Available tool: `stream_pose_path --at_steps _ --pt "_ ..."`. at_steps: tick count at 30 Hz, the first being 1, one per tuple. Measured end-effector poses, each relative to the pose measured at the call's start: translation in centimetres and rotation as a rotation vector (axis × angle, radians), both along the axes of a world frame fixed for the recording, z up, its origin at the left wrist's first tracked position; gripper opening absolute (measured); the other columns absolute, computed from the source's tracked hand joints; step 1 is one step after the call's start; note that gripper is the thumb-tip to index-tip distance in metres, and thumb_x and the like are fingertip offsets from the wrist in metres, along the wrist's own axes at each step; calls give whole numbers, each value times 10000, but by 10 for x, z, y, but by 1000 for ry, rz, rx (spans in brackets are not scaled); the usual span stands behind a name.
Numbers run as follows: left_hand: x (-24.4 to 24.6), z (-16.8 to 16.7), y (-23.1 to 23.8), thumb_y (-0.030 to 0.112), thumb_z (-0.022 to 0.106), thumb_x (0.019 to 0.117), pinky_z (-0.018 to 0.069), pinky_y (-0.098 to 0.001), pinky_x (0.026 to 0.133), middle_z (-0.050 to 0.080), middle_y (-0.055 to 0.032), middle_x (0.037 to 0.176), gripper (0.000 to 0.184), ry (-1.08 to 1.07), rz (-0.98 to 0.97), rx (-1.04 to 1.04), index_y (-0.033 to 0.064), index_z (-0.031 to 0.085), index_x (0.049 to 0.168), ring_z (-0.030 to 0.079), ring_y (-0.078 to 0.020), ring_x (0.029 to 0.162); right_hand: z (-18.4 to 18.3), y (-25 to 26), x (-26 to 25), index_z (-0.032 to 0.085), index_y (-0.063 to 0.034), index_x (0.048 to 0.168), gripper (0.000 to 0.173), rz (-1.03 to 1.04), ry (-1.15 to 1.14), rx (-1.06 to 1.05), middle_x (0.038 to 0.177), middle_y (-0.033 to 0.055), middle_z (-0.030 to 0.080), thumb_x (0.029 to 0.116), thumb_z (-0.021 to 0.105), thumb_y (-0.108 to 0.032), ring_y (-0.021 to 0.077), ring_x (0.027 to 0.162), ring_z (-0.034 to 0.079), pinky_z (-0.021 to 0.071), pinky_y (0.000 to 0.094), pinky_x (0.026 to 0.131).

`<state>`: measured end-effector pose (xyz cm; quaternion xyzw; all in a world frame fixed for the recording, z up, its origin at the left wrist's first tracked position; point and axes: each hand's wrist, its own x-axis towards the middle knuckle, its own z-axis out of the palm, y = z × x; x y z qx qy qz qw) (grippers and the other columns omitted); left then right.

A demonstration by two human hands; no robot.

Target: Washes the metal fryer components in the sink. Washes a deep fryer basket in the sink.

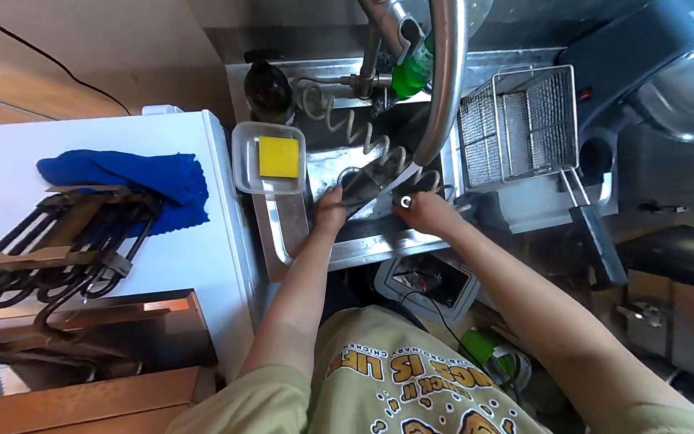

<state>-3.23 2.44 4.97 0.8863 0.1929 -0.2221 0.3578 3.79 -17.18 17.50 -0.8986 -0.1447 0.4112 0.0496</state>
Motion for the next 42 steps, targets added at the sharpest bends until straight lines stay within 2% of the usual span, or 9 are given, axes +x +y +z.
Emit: stream_pose_path --at_steps 4,7,10,14,17,21,28,34,42 --pt "-9 1 -9 58 524 993 558 -590 897 626 -212 1284 320 -8 -124 97 47 608 1301 673 -410 1088 -3 -4 -13 702 -68 865 437 35 -10 123 778 140 685 1038 591 -454 343 792 698 548 614 725" --pt "-10 1 -8 56 526 994 556 -579 896 619 -221 1300 302 -30 -183 119 29 613 1281 673 -416 1086 -5 -4 -17 712 -70 878 403 35 -4 167 778 138 689 1039 600 -421 337 789 699 543 617 728" --pt "-10 4 -7 40 527 990 553 -582 897 615 -231 1315 307 -46 -201 101 10 608 1284 675 -423 1085 3 5 -25 750 -88 961 338 49 59 233 810 119 706 1048 603 -380 309 804 698 549 598 759" --pt "-9 6 -6 42 523 991 552 -575 906 616 -227 1309 302 -41 -209 106 8 602 1281 671 -421 1095 4 13 -32 726 -92 894 348 68 67 235 764 102 679 1044 605 -383 292 769 682 542 574 724" --pt "-10 4 -8 40 523 988 547 -565 930 608 -215 1357 312 -40 -201 101 16 607 1288 664 -407 1136 3 19 -38 714 -78 879 389 61 40 183 775 120 685 1046 592 -408 316 788 696 550 589 725" --pt "-9 5 -7 48 523 991 548 -569 924 612 -223 1329 314 -36 -209 101 11 602 1292 665 -411 1123 4 24 -42 717 -82 880 393 50 20 194 755 112 679 1041 598 -420 308 759 690 547 581 699" --pt "-10 12 -7 81 525 1002 560 -570 877 623 -218 1288 305 -40 -237 130 30 609 1291 673 -409 1082 4 23 -33 702 -38 952 449 72 12 -25 927 197 716 1060 534 -441 406 958 709 544 646 810" --pt "-11 9 -7 73 480 1012 550 -552 918 616 -198 1330 476 -61 -264 140 141 545 1479 662 -390 1119 -11 12 -22 711 -38 949 441 23 -57 -56 942 207 725 1055 543 -432 417 973 713 542 664 809" --pt "-12 9 -6 89 461 1027 543 -556 911 619 -206 1305 426 -84 -298 119 109 568 1439 653 -399 1123 -15 15 -19 711 -20 953 467 8 -33 -24 937 220 718 1051 555 -449 432 966 706 534 673 814"
